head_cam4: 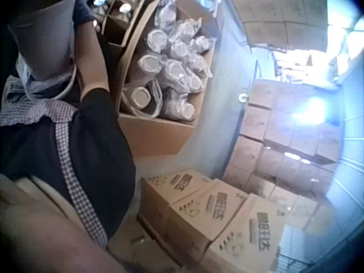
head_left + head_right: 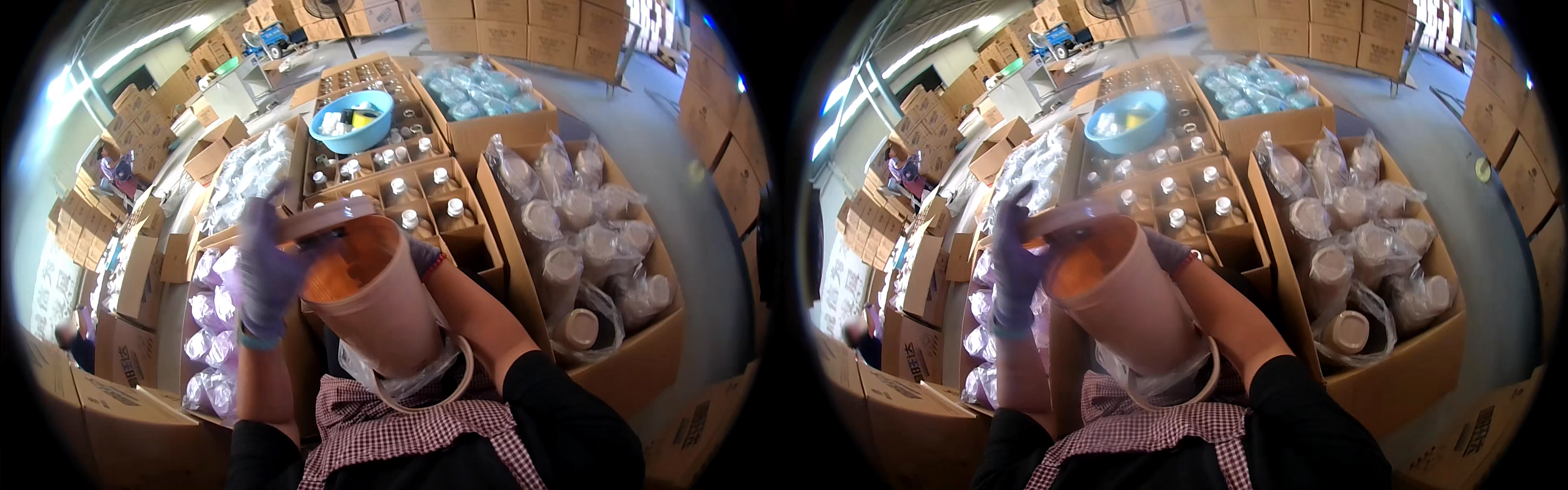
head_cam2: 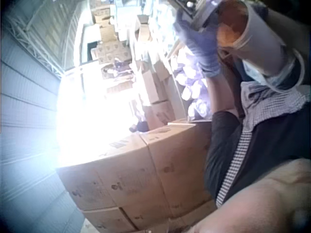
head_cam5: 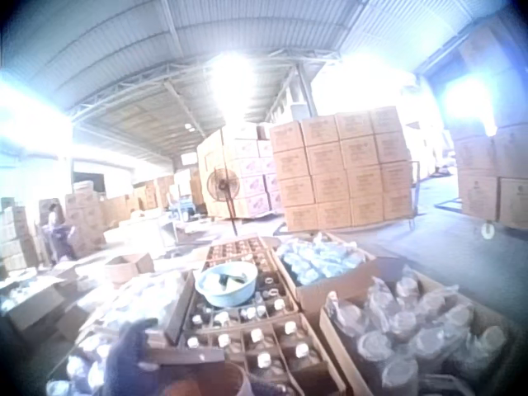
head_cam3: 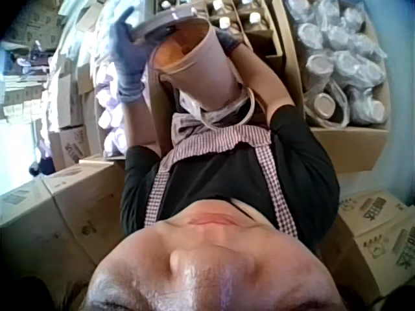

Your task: The person assembles thermoses in a warehouse setting. They take a glass inner liner, place it inside a plastic outer shell, insert a gasket and a spout component, and then screw on a base cap by hand to secure the assembly.

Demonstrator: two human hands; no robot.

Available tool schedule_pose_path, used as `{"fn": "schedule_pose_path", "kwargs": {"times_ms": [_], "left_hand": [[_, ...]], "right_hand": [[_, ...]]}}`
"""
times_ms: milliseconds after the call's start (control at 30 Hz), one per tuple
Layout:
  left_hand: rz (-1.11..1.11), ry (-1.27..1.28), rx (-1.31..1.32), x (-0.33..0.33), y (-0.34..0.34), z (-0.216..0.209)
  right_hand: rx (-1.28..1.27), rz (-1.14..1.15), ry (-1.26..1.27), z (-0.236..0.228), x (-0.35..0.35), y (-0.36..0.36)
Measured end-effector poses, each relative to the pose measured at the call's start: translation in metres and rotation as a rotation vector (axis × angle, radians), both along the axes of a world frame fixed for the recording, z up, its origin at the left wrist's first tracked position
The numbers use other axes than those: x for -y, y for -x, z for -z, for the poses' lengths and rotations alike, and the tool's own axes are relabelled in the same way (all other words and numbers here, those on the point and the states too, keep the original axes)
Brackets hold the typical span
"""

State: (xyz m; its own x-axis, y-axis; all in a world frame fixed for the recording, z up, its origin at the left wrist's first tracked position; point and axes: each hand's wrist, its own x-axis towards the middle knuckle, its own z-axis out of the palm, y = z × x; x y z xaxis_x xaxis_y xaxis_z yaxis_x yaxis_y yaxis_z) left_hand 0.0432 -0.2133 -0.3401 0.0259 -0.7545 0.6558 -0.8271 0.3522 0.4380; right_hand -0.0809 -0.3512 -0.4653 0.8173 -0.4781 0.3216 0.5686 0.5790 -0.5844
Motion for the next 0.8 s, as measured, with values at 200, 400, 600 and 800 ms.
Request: {"fn": "schedule_pose_path", "kwargs": {"times_ms": [200,400,600,800], "left_hand": [[0.200,0.255,-0.775,-0.024,-0.064,0.056],[0.385,-0.065,-1.048,-0.026,-0.041,0.091],[0.105,0.004,-0.499,0.050,-0.047,0.084],[0.316,-0.008,-0.925,0.052,-0.032,0.069]], "right_hand": [[-0.451,0.125,0.408,0.078,-0.029,-0.001],[-1.255,0.410,1.325,0.160,0.091,0.046],[-1.608,-0.032,1.783,0.213,0.103,0.070],[-1.485,0.372,1.872,0.076,0.108,0.068]]}}
